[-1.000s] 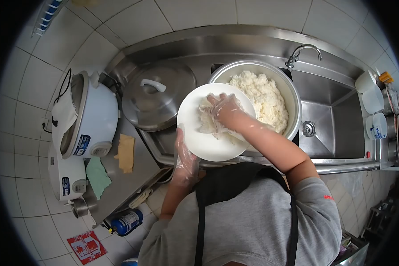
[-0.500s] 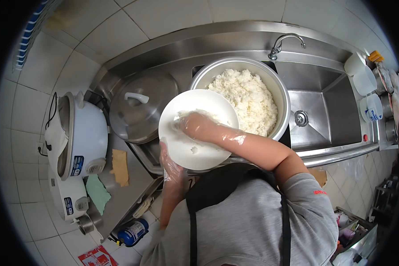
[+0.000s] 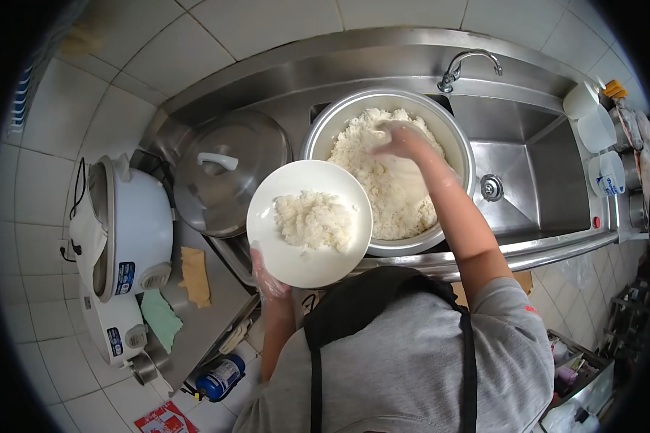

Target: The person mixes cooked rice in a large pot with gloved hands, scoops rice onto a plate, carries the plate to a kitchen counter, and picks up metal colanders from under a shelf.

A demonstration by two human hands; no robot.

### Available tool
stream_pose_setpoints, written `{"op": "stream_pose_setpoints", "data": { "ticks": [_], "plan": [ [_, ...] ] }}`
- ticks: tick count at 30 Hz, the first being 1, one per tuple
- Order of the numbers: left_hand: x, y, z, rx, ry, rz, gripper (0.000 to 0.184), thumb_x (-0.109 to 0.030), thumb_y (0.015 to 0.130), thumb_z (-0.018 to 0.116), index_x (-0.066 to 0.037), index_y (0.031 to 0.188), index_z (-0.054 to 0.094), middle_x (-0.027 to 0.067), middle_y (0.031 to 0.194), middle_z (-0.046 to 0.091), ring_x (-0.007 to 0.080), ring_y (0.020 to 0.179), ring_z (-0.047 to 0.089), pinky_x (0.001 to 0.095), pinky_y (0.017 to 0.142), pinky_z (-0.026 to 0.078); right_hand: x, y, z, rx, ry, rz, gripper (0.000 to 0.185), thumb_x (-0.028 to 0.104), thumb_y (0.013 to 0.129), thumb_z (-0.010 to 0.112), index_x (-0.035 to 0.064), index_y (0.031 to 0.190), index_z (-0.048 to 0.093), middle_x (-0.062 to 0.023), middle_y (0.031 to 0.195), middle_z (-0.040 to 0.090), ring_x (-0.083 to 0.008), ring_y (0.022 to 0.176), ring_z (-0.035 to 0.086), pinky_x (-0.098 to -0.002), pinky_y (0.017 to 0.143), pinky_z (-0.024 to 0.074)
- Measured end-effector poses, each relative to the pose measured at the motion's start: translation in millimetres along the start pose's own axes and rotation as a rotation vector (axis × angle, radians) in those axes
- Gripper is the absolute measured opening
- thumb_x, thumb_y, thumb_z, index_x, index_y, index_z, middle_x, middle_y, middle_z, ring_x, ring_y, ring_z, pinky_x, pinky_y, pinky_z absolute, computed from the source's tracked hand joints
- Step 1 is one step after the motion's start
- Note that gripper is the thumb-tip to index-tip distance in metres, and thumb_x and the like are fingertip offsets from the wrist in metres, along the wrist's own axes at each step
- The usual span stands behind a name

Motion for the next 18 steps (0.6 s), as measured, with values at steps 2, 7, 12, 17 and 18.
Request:
{"op": "stream_pose_setpoints", "data": {
  "ticks": [2, 7, 12, 17, 18],
  "plan": [
    [-4.6, 0.9, 5.5, 0.012, 0.035, 0.031, 0.055, -0.042, 0.091, 0.028, -0.005, 0.131, 0.026, 0.0187, 0.131, 0.032, 0.0299, 0.119, 0.036, 0.0403, 0.095, 0.037, -36.2, 7.2, 67.1, 0.191, -0.018, -0.002, 0.088, 0.049, 0.057, 0.073, 0.0069, 0.126, 0.038, -0.0164, 0.123, 0.045, -0.0296, 0.112, 0.045, -0.0391, 0.09, 0.0412],
    [-22.5, -3.2, 21.2, 0.08, 0.304, 0.209, 0.056, -0.041, 0.091, 0.029, -0.002, 0.131, 0.025, 0.0185, 0.131, 0.033, 0.0309, 0.115, 0.04, 0.0422, 0.092, 0.04, -5.4, -38.4, 106.0, 0.274, -0.386, 0.321, 0.109, 0.045, 0.058, 0.073, 0.019, 0.138, 0.004, -0.0172, 0.142, 0.007, -0.0457, 0.119, 0.028, -0.0477, 0.086, 0.0441],
    [-18.8, 10.9, -19.2, 0.038, 0.058, 0.112, 0.054, -0.039, 0.092, 0.029, -0.003, 0.132, 0.024, 0.0163, 0.134, 0.03, 0.0325, 0.12, 0.034, 0.0453, 0.098, 0.032, -32.3, -18.9, 140.5, -0.027, -0.344, 0.361, 0.074, 0.018, 0.071, 0.062, 0.0333, 0.132, 0.023, -0.0165, 0.136, 0.021, -0.0414, 0.121, 0.027, -0.0514, 0.077, 0.0477],
    [-28.5, 0.3, -0.3, -0.128, 0.197, 0.197, 0.054, -0.038, 0.091, 0.032, -0.002, 0.13, 0.027, 0.0164, 0.131, 0.034, 0.0318, 0.117, 0.038, 0.0429, 0.097, 0.034, -53.9, -13.9, 121.2, -0.301, 0.001, 0.382, 0.057, 0.009, 0.067, 0.06, 0.0286, 0.117, 0.046, -0.0126, 0.126, 0.035, -0.0394, 0.116, 0.034, -0.0403, 0.082, 0.0477],
    [-31.8, -4.9, 8.8, -0.134, 0.282, 0.214, 0.053, -0.038, 0.091, 0.032, -0.002, 0.13, 0.028, 0.0165, 0.131, 0.035, 0.0316, 0.116, 0.039, 0.0426, 0.097, 0.034, -60.3, -13.9, 116.5, -0.348, 0.109, 0.394, 0.055, 0.008, 0.065, 0.06, 0.0267, 0.116, 0.048, -0.0123, 0.125, 0.036, -0.0384, 0.115, 0.035, -0.0378, 0.082, 0.0477]
  ]
}}
Point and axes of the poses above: each hand's wrist, its own y-axis towards the middle knuckle, its own z-axis out of the palm, x = y × z, the point moved 8 cm from there along y, towards the middle knuckle
